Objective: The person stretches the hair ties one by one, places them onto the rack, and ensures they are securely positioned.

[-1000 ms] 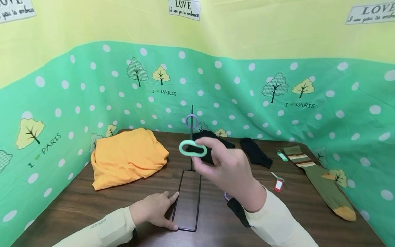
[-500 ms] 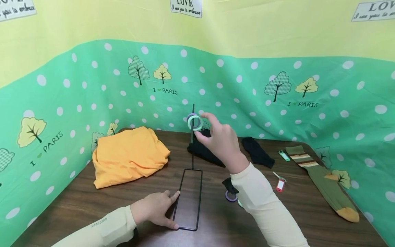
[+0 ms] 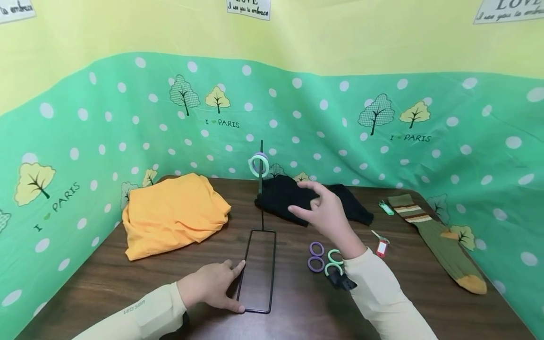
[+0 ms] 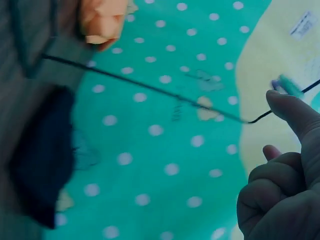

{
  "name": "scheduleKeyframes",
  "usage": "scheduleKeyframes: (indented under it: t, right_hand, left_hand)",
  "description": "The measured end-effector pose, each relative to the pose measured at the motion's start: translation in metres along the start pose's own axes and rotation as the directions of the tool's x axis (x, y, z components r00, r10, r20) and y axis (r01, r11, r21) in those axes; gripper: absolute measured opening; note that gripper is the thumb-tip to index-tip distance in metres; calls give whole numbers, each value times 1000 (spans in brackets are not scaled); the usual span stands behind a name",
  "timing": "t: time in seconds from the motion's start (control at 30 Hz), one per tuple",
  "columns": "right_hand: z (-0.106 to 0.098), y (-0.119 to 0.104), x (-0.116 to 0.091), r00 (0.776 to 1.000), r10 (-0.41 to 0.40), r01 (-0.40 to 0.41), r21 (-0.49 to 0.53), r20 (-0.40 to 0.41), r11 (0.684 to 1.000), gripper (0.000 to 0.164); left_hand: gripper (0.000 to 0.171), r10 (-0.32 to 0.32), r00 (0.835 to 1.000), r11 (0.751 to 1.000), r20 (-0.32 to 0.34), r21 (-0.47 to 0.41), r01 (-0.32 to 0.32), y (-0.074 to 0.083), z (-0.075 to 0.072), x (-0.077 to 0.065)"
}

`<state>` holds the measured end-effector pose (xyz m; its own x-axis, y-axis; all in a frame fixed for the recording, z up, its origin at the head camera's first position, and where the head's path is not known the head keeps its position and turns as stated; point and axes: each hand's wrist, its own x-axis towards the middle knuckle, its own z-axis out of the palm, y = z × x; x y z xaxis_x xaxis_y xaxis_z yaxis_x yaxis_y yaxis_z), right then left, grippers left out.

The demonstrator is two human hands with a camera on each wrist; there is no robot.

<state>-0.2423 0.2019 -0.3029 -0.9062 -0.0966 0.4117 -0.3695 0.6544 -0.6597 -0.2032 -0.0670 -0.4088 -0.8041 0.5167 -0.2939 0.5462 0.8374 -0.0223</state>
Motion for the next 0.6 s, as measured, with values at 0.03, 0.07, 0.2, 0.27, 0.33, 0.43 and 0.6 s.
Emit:
scheduleKeyframes:
  t: [0.03, 0.07, 0.2, 0.27, 0.33, 0.43, 0.6]
  right_hand:
    - [0, 6, -3, 999, 28, -29, 13, 15, 1000, 55]
    - [0, 12, -6, 998, 53, -53, 24, 31, 998, 55]
    - [2, 34, -17, 988, 131, -136, 54, 85, 989, 55]
    - [3, 45, -22, 981, 164, -171, 59, 108, 984, 54]
    - [5, 55, -26, 973, 194, -202, 56, 127, 978, 54]
    - [9, 68, -30, 953, 253, -267, 68, 165, 961, 54]
    - [16, 90, -36, 910, 333, -367, 111, 247, 923, 57]
  left_hand:
    - [104, 0, 1000, 1000, -1, -1, 0, 0, 0, 0]
    - [104, -1, 1000, 1000, -1, 0, 1, 0, 0, 0]
    - [105, 2, 1000, 1000, -9, 1, -2, -1, 1, 0]
    - [105, 5, 1000, 1000, -12, 1, -5, -1, 1, 0]
    - [105, 9, 1000, 1000, -17, 0, -9, -1, 1, -1]
    - [105, 14, 1000, 1000, -27, 11, -14, 0, 1, -1]
    - [105, 17, 999, 999, -28, 27, -16, -1, 0, -1]
